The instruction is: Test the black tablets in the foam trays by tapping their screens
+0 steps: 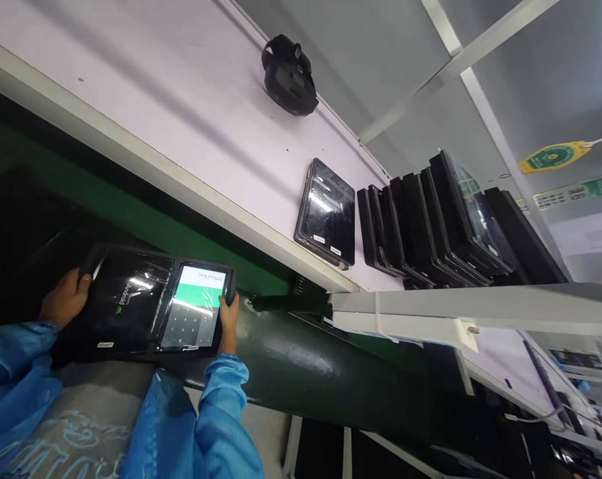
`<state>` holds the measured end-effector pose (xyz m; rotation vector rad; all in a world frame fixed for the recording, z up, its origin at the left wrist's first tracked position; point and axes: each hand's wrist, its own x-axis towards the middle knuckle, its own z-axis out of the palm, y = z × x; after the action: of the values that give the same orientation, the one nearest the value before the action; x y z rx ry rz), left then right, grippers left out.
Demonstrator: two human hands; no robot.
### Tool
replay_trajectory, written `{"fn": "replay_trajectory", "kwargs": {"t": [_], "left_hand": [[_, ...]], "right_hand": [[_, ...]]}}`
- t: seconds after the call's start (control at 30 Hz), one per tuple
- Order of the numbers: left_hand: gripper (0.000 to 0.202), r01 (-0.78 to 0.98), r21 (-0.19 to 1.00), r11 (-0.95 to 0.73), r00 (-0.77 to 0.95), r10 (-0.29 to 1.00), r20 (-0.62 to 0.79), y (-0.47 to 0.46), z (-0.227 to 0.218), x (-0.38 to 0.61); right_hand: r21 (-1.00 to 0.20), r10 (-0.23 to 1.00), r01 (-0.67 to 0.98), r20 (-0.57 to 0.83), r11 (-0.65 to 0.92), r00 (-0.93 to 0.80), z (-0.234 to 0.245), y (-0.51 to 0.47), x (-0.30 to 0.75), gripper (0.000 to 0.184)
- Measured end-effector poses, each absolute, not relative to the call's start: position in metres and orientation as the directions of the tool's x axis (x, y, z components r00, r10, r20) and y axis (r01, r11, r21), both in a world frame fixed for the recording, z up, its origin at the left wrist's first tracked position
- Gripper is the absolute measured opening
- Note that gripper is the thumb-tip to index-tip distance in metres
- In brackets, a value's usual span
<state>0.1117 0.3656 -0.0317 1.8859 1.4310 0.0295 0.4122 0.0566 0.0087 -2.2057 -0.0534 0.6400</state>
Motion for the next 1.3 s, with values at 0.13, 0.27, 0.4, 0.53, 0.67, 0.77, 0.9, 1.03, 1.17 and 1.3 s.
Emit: {"fn": "replay_trajectory", "kwargs": {"t": [0.13,0.27,0.4,0.53,0.67,0.77,0.9,1.03,1.17,1.3], "left_hand": [[0.064,0.839,0.538,-0.079,0.351,0.835,-0.424,0.366,-0.028,0.112],[0.062,0.850,0.523,-0.072,0.339,0.833,-0.437,0.365,-0.021,0.114],[0.059,0.857,0.509,-0.076,0.330,0.840,-0.431,0.364,-0.016,0.119],[0.054,0.857,0.506,-0.094,0.338,0.845,-0.415,0.365,-0.015,0.121],[0.055,0.854,0.510,-0.105,0.343,0.850,-0.399,0.366,-0.017,0.118],[0.054,0.850,0.514,-0.113,0.354,0.845,-0.400,0.367,-0.018,0.117],[0.052,0.842,0.516,-0.154,0.392,0.832,-0.391,0.377,-0.017,0.120],[0.051,0.827,0.520,-0.217,0.457,0.797,-0.394,0.391,-0.015,0.117],[0.052,0.814,0.524,-0.253,0.502,0.760,-0.412,0.401,-0.018,0.114],[0.053,0.764,0.572,-0.297,0.569,0.728,-0.382,0.405,-0.024,0.107]], "right_hand": [[-0.834,0.436,-0.191,-0.449,-0.517,0.780,0.011,0.044,0.414,0.088],[-0.832,0.500,-0.142,-0.449,-0.537,0.740,0.014,0.035,0.417,0.109],[-0.842,0.494,-0.175,-0.454,-0.510,0.741,0.013,0.036,0.417,0.095],[-0.808,0.372,-0.164,-0.427,-0.565,0.824,0.006,0.043,0.414,0.072],[-0.745,0.304,-0.140,-0.426,-0.652,0.852,0.007,0.047,0.407,0.064],[-0.714,0.265,-0.151,-0.435,-0.683,0.860,0.013,0.046,0.398,0.062],[-0.669,0.164,-0.204,-0.444,-0.714,0.881,0.020,0.042,0.376,0.061],[-0.642,0.085,-0.259,-0.454,-0.722,0.887,0.022,0.035,0.340,0.054],[-0.632,0.037,-0.296,-0.458,-0.717,0.888,0.019,0.025,0.307,0.052],[-0.602,-0.038,-0.348,-0.466,-0.719,0.884,0.017,0.012,0.286,0.056]]}}
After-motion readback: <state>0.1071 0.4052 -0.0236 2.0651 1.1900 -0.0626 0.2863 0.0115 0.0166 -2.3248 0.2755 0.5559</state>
